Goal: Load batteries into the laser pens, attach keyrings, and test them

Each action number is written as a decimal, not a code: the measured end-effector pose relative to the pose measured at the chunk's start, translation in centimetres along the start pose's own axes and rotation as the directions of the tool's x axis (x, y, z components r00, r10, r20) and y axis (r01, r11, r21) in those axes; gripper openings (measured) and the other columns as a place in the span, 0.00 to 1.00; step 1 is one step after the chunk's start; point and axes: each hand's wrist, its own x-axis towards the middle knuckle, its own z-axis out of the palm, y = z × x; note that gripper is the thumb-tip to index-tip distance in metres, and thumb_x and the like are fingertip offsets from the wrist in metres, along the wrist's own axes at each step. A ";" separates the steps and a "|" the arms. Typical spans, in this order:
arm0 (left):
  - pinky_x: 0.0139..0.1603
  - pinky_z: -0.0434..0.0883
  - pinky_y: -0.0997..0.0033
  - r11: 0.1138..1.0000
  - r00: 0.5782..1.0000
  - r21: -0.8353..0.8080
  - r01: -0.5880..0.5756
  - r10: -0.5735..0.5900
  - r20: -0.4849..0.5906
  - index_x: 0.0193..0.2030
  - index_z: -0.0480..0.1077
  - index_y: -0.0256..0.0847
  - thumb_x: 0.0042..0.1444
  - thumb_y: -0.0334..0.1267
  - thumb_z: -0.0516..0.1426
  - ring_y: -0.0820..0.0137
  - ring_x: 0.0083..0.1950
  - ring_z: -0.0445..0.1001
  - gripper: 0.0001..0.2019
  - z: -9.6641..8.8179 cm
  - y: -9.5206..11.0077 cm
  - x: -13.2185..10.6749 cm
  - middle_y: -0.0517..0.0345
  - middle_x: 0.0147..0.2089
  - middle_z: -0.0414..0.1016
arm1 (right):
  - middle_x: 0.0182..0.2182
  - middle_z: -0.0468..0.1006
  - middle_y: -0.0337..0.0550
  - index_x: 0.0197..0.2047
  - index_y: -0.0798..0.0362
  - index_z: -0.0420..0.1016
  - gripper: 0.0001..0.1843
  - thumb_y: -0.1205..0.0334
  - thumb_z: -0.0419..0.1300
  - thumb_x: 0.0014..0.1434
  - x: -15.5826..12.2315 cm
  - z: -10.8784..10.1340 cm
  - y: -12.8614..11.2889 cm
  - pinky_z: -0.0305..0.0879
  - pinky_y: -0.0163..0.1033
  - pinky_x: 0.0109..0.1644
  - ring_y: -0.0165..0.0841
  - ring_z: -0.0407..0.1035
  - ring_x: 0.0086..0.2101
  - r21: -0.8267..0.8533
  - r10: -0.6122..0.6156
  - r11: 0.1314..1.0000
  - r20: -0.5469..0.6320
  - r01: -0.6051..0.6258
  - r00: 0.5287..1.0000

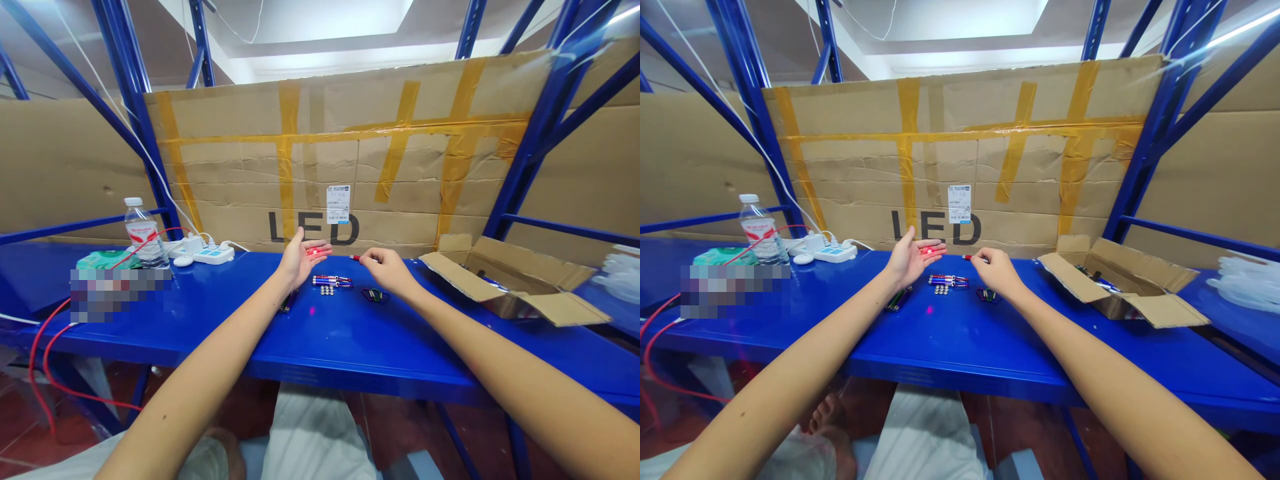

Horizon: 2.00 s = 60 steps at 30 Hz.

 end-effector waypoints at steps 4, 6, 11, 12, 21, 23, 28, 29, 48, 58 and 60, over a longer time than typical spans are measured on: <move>0.57 0.69 0.61 1.000 1.000 0.002 0.006 -0.006 -0.004 0.49 0.73 0.28 0.63 0.59 0.42 0.57 0.53 0.76 0.34 0.0 0.0 0.0 0.35 0.46 0.78 | 0.21 0.70 0.40 0.22 0.54 0.69 0.13 0.55 0.54 0.53 0.1 0.0 0.2 0.56 0.38 0.32 0.33 0.62 0.27 -0.062 0.007 0.998 0.009 -0.006 1.000; 0.57 0.69 0.60 1.000 1.000 0.010 0.006 -0.006 -0.002 0.51 0.72 0.28 0.63 0.59 0.42 0.56 0.53 0.75 0.34 0.0 0.0 0.0 0.36 0.46 0.78 | 0.21 0.70 0.40 0.22 0.54 0.69 0.13 0.56 0.53 0.52 0.1 0.0 0.1 0.55 0.38 0.31 0.33 0.62 0.27 -0.074 0.004 0.997 0.011 -0.003 1.000; 0.58 0.68 0.60 1.000 1.000 0.014 0.004 -0.004 -0.006 0.50 0.72 0.27 0.63 0.59 0.42 0.56 0.54 0.75 0.34 0.0 0.0 0.0 0.34 0.47 0.77 | 0.23 0.73 0.41 0.23 0.54 0.69 0.14 0.55 0.53 0.53 0.0 -0.2 -0.1 0.56 0.38 0.33 0.33 0.63 0.28 -0.060 -0.020 0.998 -0.017 0.019 1.000; 0.58 0.68 0.60 1.000 1.000 0.012 0.005 -0.005 -0.003 0.50 0.72 0.27 0.63 0.60 0.42 0.56 0.54 0.75 0.34 0.0 0.0 0.0 0.33 0.48 0.77 | 0.23 0.73 0.41 0.23 0.54 0.69 0.14 0.55 0.53 0.53 0.0 -0.2 -0.1 0.56 0.38 0.33 0.33 0.63 0.28 -0.057 -0.020 0.998 -0.025 0.018 0.999; 0.58 0.69 0.60 0.999 0.999 -0.025 0.025 -0.026 -0.020 0.53 0.69 0.25 0.63 0.58 0.43 0.56 0.53 0.76 0.34 0.1 0.0 0.0 0.30 0.51 0.75 | 0.23 0.73 0.41 0.23 0.54 0.70 0.13 0.57 0.54 0.53 0.0 -0.2 -0.2 0.57 0.38 0.33 0.33 0.64 0.28 -0.052 -0.022 0.998 0.000 0.022 1.000; 0.58 0.69 0.60 0.999 0.999 -0.021 0.026 -0.026 -0.030 0.52 0.70 0.25 0.63 0.58 0.43 0.56 0.53 0.76 0.34 0.2 0.1 -0.1 0.30 0.49 0.76 | 0.22 0.73 0.41 0.23 0.54 0.70 0.13 0.56 0.54 0.53 -0.1 -0.3 -0.3 0.57 0.38 0.33 0.33 0.64 0.28 -0.045 -0.027 0.999 -0.022 0.026 0.999; 0.57 0.69 0.60 1.000 0.999 0.004 0.022 -0.021 -0.034 0.51 0.71 0.27 0.63 0.58 0.42 0.56 0.52 0.76 0.33 0.2 0.0 -0.1 0.33 0.48 0.77 | 0.23 0.73 0.42 0.24 0.54 0.71 0.14 0.55 0.53 0.54 -0.1 -0.4 -0.4 0.57 0.38 0.33 0.33 0.63 0.28 -0.032 -0.046 0.999 -0.081 0.044 0.996; 0.57 0.69 0.60 1.000 0.999 0.006 0.019 -0.019 -0.032 0.51 0.71 0.26 0.63 0.58 0.43 0.56 0.52 0.76 0.33 0.1 0.0 -0.1 0.33 0.48 0.77 | 0.22 0.72 0.41 0.23 0.54 0.70 0.14 0.55 0.53 0.54 -0.1 -0.4 -0.4 0.56 0.37 0.32 0.33 0.63 0.27 -0.049 -0.044 0.998 -0.064 0.041 0.997; 0.55 0.70 0.59 1.000 0.999 0.014 0.028 -0.028 -0.018 0.53 0.70 0.28 0.63 0.58 0.42 0.56 0.51 0.76 0.33 0.2 -0.1 -0.1 0.35 0.45 0.78 | 0.24 0.75 0.42 0.26 0.54 0.71 0.14 0.54 0.53 0.55 0.0 0.0 0.0 0.57 0.38 0.33 0.33 0.64 0.28 -0.107 -0.068 0.992 0.000 0.068 0.998; 0.54 0.70 0.58 0.993 1.000 0.119 -0.027 0.028 -0.012 0.41 0.74 0.32 0.63 0.55 0.46 0.58 0.48 0.77 0.27 0.1 -0.4 0.1 0.37 0.44 0.78 | 0.27 0.77 0.44 0.28 0.54 0.73 0.15 0.54 0.53 0.57 0.2 0.1 0.0 0.58 0.38 0.35 0.34 0.66 0.30 -0.111 -0.067 0.991 0.014 0.068 0.998; 0.52 0.70 0.58 0.943 0.991 0.303 -0.135 0.134 0.025 0.39 0.74 0.33 0.60 0.48 0.54 0.60 0.44 0.78 0.17 0.0 -0.8 0.2 0.41 0.43 0.78 | 0.29 0.77 0.44 0.30 0.54 0.74 0.15 0.53 0.53 0.59 0.3 0.4 0.1 0.58 0.38 0.36 0.35 0.67 0.31 -0.088 -0.092 0.992 0.022 0.094 0.995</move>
